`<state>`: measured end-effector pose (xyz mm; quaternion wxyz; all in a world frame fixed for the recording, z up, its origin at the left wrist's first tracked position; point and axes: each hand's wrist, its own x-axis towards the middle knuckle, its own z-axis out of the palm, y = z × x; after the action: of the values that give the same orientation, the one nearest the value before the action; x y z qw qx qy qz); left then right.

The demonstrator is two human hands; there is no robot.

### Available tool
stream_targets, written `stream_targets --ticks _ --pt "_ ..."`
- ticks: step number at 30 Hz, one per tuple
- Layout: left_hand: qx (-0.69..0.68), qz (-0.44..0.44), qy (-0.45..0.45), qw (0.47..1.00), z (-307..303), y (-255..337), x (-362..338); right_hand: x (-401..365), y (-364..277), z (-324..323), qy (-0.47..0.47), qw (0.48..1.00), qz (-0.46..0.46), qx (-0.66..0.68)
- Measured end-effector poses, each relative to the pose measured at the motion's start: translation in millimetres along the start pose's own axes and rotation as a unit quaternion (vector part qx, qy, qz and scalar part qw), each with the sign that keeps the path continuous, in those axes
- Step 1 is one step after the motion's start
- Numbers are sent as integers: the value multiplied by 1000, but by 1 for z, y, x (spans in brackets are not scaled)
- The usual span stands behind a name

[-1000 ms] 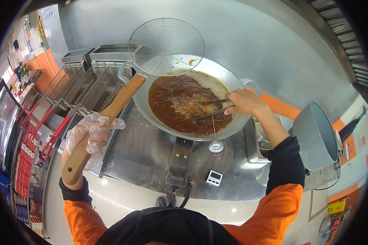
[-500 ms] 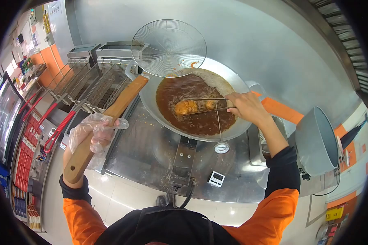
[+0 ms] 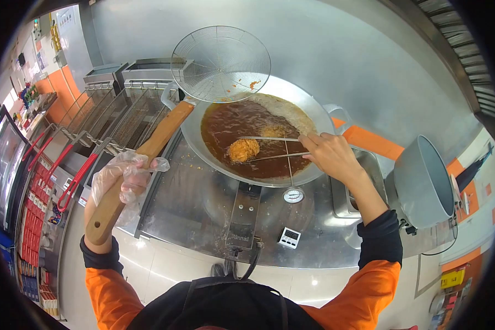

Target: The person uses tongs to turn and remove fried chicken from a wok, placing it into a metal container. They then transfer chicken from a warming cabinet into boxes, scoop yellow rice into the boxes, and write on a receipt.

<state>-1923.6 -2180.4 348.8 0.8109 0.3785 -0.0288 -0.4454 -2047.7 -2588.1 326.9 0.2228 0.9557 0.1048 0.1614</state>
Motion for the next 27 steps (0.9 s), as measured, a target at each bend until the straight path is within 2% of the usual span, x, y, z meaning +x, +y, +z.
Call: stream_targets --ticks 3,6,9,12,15,20,27 --pt "28 18 -14 999 -2 -1 2 -1 -1 -3 5 1000 5 -6" --pt "-3 -7 -48 999 -9 -2 7 -4 -1 -4 -14 1000 18 -9" --pt "42 10 -11 999 -5 -4 11 -11 -3 -6 -12 999 30 -21" --pt "121 15 -34 992 -6 -1 21 -20 -2 -5 3 999 34 -37" --pt "135 -35 -59 988 -19 7 40 -24 -4 3 5 999 33 -39" --pt "165 -53 -75 982 -20 9 48 -22 -6 17 -4 997 34 -63" --pt "153 -27 -23 988 -7 -3 39 -3 -10 29 -24 993 3 -114"
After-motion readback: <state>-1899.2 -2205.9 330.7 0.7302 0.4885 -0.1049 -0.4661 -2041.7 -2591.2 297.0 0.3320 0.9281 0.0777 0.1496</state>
